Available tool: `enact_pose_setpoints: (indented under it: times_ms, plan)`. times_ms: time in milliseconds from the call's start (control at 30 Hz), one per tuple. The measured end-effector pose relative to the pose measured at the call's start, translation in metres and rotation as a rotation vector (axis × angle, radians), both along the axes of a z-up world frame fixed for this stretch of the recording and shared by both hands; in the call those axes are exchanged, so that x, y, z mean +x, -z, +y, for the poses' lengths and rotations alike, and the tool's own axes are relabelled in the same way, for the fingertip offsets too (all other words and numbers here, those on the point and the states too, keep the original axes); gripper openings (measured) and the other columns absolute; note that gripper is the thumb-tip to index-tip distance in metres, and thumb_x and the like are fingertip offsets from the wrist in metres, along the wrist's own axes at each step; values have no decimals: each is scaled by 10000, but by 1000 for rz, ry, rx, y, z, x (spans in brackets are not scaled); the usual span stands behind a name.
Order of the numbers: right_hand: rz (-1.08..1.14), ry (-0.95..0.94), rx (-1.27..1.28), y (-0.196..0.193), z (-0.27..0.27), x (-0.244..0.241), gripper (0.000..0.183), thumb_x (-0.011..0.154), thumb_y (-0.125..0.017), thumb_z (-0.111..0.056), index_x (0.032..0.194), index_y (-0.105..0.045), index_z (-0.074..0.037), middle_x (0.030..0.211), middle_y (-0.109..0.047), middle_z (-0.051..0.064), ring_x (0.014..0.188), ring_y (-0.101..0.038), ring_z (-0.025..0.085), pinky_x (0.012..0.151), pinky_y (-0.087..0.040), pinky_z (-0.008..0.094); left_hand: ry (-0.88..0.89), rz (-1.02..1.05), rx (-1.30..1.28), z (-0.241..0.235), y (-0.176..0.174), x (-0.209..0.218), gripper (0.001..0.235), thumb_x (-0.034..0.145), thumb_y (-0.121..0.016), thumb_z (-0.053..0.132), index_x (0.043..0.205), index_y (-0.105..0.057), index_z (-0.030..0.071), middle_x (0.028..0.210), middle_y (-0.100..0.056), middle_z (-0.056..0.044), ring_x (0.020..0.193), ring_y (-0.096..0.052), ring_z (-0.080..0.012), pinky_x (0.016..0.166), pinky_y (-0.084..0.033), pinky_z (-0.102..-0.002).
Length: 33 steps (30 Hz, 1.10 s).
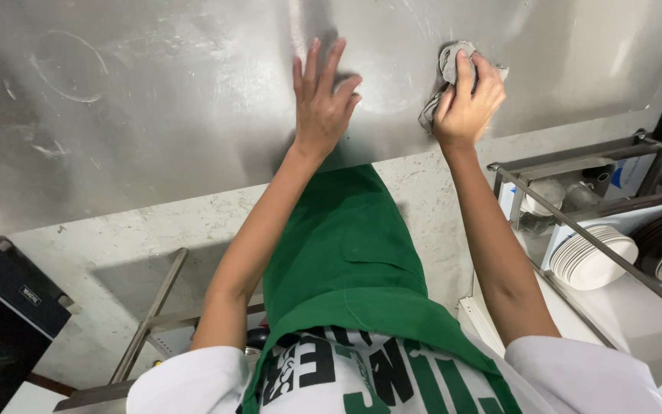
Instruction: The person cleans a stainless steel countertop in a kitchen using a grey cloth. They move several containers and bottles aside to reach the surface underneath, wipe the area thoroughly, and then return the items to their original positions.
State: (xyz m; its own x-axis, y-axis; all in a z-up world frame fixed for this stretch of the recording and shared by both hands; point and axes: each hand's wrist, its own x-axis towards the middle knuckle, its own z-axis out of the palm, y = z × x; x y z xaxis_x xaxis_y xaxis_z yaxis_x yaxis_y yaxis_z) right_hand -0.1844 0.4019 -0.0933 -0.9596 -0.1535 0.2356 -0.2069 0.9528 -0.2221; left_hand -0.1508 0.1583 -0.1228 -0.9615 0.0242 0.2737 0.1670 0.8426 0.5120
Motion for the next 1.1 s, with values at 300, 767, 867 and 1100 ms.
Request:
enact_pose_setpoints:
  times_ms: [300,767,867,1100]
  plan:
    - [-15,2,-5,-1,1,0,546,855,-639,15,1392,-598,-78,1359,-533,147,1224,-515,334,1049,-371,463,-6,55,-77,9,6,1,171,930,-877,172,924,-730,259,1694,-247,45,1612,-63,-258,1349,27,-506]
    - [-8,-4,-1,3,3,-1,558,845,-634,14,1392,-595,-92,1353,-539,138,1217,-521,317,1037,-379,454,-115,199,-219,18,4,-7,263,949,-781,45,793,-699,241,1636,-342,130,1584,-158,-235,1333,-15,-547]
    - [-6,-5,-3,1,3,0,567,839,-641,16,1394,-595,-89,1358,-537,137,1220,-520,318,1039,-378,452,-105,208,-234,18,3,-5,273,954,-761,15,798,-681,225,1625,-364,122,1576,-177,-226,1328,-38,-552]
    - [-30,5,-16,-2,2,0,569,842,-649,18,1398,-594,-91,1367,-537,140,1235,-519,331,1064,-370,458,-115,98,-88,14,-1,5,216,1010,-797,180,836,-697,260,1650,-335,82,1597,-108,-217,1332,23,-529]
